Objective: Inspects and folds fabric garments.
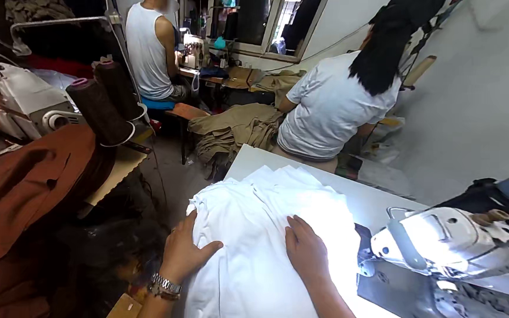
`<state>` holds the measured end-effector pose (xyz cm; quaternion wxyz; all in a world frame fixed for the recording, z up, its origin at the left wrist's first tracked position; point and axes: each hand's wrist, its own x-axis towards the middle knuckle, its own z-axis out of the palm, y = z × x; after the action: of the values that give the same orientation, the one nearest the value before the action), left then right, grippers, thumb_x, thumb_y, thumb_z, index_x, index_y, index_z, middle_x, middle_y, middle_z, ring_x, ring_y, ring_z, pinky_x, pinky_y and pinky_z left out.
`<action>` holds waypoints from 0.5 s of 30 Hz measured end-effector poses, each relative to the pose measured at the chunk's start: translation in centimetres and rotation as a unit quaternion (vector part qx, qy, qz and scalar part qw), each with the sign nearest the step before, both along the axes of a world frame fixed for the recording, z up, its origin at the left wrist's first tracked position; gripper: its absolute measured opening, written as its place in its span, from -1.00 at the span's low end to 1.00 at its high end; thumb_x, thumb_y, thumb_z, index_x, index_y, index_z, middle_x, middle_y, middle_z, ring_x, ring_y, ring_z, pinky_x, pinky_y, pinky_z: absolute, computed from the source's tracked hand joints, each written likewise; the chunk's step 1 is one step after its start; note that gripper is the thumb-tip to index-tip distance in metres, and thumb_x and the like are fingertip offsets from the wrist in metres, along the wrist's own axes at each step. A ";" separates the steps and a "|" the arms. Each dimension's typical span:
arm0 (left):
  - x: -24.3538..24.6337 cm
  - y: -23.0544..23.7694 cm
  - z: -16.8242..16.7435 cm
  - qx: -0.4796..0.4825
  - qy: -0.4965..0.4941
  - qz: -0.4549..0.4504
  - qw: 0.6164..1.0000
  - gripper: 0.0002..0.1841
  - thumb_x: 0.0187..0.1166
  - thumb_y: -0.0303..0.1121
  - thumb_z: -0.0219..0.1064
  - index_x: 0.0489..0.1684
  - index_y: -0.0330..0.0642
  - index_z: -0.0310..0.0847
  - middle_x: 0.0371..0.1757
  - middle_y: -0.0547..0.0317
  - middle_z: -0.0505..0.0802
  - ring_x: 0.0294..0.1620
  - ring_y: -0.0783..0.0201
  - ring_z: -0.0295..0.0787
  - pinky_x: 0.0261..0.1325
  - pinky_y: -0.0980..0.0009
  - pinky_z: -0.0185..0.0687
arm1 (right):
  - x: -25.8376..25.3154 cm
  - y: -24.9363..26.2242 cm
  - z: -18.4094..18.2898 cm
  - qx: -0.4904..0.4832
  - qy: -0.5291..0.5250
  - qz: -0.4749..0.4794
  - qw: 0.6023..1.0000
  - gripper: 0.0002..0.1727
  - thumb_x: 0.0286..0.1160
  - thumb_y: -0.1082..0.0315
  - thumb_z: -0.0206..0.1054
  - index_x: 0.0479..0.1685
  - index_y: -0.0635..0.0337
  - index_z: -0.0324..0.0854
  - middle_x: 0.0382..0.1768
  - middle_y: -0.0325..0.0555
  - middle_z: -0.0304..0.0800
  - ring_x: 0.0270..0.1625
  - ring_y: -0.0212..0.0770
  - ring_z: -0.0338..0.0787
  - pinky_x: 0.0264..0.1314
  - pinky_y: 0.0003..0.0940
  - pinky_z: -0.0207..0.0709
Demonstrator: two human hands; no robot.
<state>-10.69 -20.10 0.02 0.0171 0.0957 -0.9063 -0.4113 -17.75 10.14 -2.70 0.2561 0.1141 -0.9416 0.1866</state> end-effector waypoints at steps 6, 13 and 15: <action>4.2 1.5 -3.2 -0.111 0.286 0.136 0.942 -0.16 0.37 0.38 0.26 0.45 -0.14 0.66 0.48 -0.19 0.67 0.42 -0.24 0.58 0.41 -0.35 0.27 | 2.1 0.6 0.1 0.001 -0.001 -0.012 1.000 -0.54 0.69 0.28 0.06 0.24 0.41 0.75 0.33 0.32 0.75 0.26 0.35 0.81 0.22 0.28 0.65; 9.7 1.6 -5.6 0.038 0.252 0.151 0.955 -0.36 0.42 0.00 0.45 0.29 -0.40 0.63 0.14 -0.16 0.75 0.13 0.23 0.67 0.19 0.40 0.63 | -2.3 -5.9 5.2 -0.010 -0.030 0.167 0.985 -0.68 0.60 0.46 0.24 0.22 0.40 0.74 0.15 0.26 0.82 0.21 0.21 0.84 0.26 0.17 0.69; 10.1 1.2 -4.9 0.103 0.199 0.167 0.960 -0.36 0.39 -0.07 0.49 0.31 -0.44 0.59 0.02 -0.03 0.78 -0.07 0.37 0.69 0.02 0.47 0.66 | -5.1 -9.6 7.0 -0.003 -0.108 0.243 0.964 -0.62 0.68 0.44 0.16 0.38 0.27 0.69 0.31 0.18 0.77 0.39 0.14 0.76 0.45 0.14 0.58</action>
<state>-0.55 -18.90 -4.92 0.2559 0.1629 -0.8083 -0.5046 -22.86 0.50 4.32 0.1004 0.3181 -0.9071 0.2569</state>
